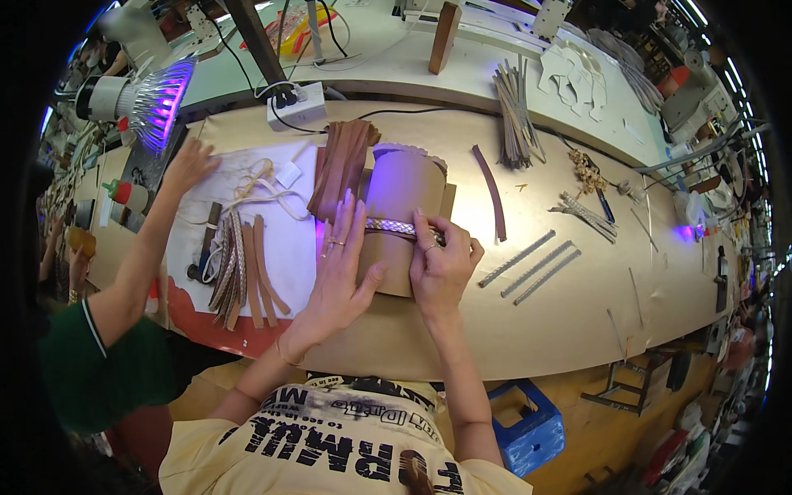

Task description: The person applies glue to braided leather strips and wraps them around a cylindrical cardboard form. They repeat this process with multiple strips, pressing each into place to secure it.

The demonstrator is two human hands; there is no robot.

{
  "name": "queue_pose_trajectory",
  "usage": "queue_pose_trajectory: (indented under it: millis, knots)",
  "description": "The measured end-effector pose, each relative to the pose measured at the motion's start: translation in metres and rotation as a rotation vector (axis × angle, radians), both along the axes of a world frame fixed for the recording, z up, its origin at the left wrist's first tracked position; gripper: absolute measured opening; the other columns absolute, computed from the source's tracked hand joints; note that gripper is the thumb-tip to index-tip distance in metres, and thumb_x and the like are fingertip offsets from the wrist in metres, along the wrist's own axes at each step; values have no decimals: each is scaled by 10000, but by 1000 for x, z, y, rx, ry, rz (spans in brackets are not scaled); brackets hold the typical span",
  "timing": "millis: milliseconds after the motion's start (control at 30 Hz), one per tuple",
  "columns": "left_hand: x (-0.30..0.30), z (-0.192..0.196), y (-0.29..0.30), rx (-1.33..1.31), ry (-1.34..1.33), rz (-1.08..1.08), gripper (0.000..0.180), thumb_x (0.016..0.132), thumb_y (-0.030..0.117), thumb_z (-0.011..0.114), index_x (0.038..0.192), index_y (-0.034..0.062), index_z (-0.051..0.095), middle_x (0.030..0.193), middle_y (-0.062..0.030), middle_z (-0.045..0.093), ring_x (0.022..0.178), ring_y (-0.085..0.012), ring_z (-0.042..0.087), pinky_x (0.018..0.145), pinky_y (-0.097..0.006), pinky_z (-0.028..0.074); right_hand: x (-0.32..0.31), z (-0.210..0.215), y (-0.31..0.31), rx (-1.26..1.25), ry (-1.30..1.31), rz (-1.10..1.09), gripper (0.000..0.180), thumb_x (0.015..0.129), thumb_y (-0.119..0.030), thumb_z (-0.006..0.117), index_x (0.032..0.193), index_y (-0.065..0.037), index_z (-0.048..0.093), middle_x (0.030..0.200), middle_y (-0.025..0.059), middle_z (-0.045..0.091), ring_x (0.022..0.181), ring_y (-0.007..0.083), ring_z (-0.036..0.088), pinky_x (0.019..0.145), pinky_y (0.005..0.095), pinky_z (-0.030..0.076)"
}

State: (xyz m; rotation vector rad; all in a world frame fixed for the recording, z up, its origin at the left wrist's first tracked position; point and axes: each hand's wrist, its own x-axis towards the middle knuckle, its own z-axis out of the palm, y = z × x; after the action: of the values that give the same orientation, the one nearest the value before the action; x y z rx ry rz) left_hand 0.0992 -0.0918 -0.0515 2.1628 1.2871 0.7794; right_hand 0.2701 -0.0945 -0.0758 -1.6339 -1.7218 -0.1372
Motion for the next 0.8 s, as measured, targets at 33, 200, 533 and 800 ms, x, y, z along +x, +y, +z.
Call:
queue_pose_trajectory:
  millis: [33, 200, 533, 800]
  knots:
    - [-1, -2, 4, -58, -2, -38, 849, 956, 426, 523, 1532, -11, 78, 1574, -286, 74, 1472, -420, 77, 1173, -547, 90, 2, 4, -2, -68, -33, 15, 481, 800, -41, 660, 1265, -163, 641, 1121, 73, 620, 1025, 211, 563, 930, 396, 363]
    - [4, -11, 6, -157, -34, -62, 831, 981, 454, 473, 1531, -19, 68, 1585, -268, 63, 1484, -383, 72, 1187, -478, 107, 20, 34, -13, -351, -58, 101, 627, 883, -101, 590, 1472, -86, 374, 1480, 155, 374, 1385, 308, 335, 1123, 517, 213]
    - [1, -28, 8, -246, -316, -137, 819, 960, 429, 519, 1554, 70, 84, 1587, -274, -4, 1473, -435, 26, 1179, -505, 107, -9, 1, -31, -429, 376, 293, 677, 1017, -407, 398, 1540, -45, 166, 1581, 242, 154, 1475, 378, 141, 1184, 476, 130]
    - [-4, -33, 9, -238, -286, -131, 856, 955, 538, 469, 1557, 78, 71, 1598, -250, -2, 1489, -375, 18, 1185, -475, 102, 17, -25, -42, -804, 686, 127, 690, 1037, -484, 238, 1530, -8, 156, 1577, 212, 210, 1481, 303, 150, 1200, 377, 102]
